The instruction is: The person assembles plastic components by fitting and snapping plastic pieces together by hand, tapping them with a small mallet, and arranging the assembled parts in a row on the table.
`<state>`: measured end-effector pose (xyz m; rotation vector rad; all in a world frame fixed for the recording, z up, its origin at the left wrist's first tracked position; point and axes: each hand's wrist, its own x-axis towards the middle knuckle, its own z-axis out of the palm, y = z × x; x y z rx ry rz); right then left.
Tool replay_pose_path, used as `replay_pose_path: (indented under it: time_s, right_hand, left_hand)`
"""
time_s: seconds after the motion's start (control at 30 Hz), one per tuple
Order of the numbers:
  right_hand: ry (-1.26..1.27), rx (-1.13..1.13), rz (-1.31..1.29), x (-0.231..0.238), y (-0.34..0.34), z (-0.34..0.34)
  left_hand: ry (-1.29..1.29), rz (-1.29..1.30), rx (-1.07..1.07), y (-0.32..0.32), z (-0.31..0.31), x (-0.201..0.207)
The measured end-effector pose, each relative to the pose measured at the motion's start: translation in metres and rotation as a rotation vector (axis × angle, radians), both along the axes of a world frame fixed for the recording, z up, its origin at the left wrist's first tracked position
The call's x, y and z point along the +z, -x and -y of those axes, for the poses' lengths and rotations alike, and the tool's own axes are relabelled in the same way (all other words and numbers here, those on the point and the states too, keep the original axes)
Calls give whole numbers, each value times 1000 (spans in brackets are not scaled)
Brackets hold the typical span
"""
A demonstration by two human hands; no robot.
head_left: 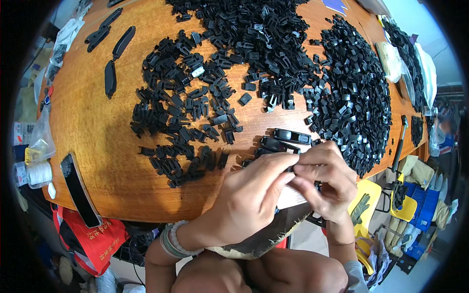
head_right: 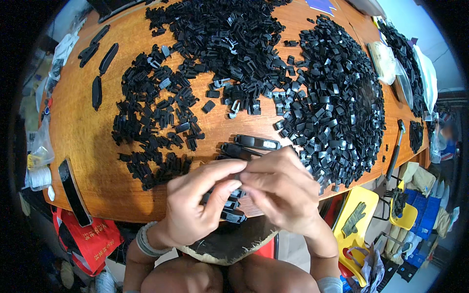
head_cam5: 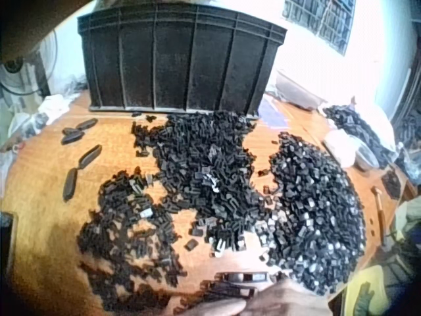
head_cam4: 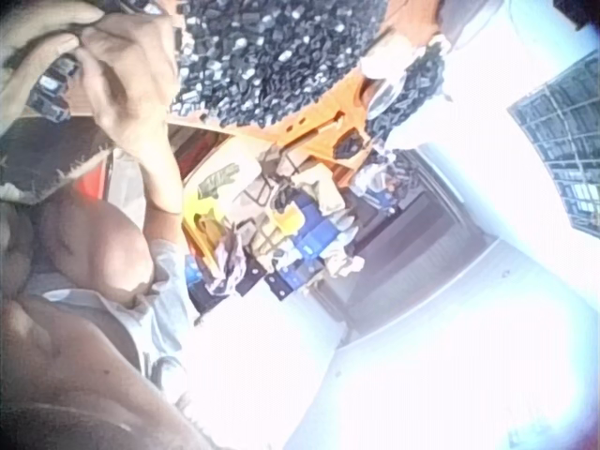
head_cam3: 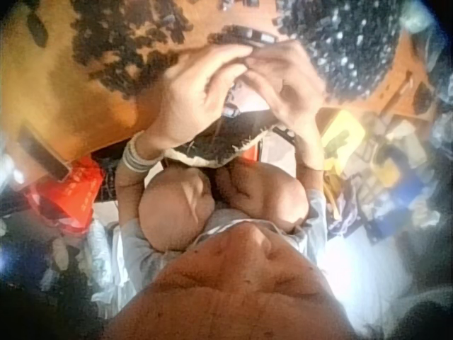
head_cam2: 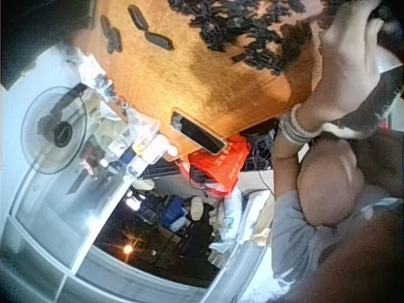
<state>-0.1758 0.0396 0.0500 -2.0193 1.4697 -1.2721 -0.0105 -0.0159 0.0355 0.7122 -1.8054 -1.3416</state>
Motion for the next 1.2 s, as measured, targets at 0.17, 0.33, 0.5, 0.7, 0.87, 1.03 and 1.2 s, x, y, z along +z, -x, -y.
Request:
replay_pose_path:
  time_s: [0.17, 0.33, 0.5, 0.7, 0.87, 1.03, 1.2]
  right_hand:
    - [34, -236, -168, -23, 9, -5]
    - [37, -238, -239, -32, 6, -5]
    - [54, -243, -324, -35, 3, -2]
    - [87, -236, -429, -30, 2, -4]
    - [25, -218, -419, -29, -1, -6]
    - [-21, -360, -326, -20, 1, -15]
    - [29, -349, -238, -2, -12, -18]
  left_hand:
    - [477, 270, 61, -1, -1, -19]
    - [632, 453, -1, -4, -3, -26]
    - [657, 508, -4, -5, -2, -23]
    - [634, 503, -29, -7, -4, -19]
    - [589, 509, -43, -12, -6, -19]
    - [825, 482, 328, -69, 62, 1]
    - [501, 947, 817, -151, 159, -13]
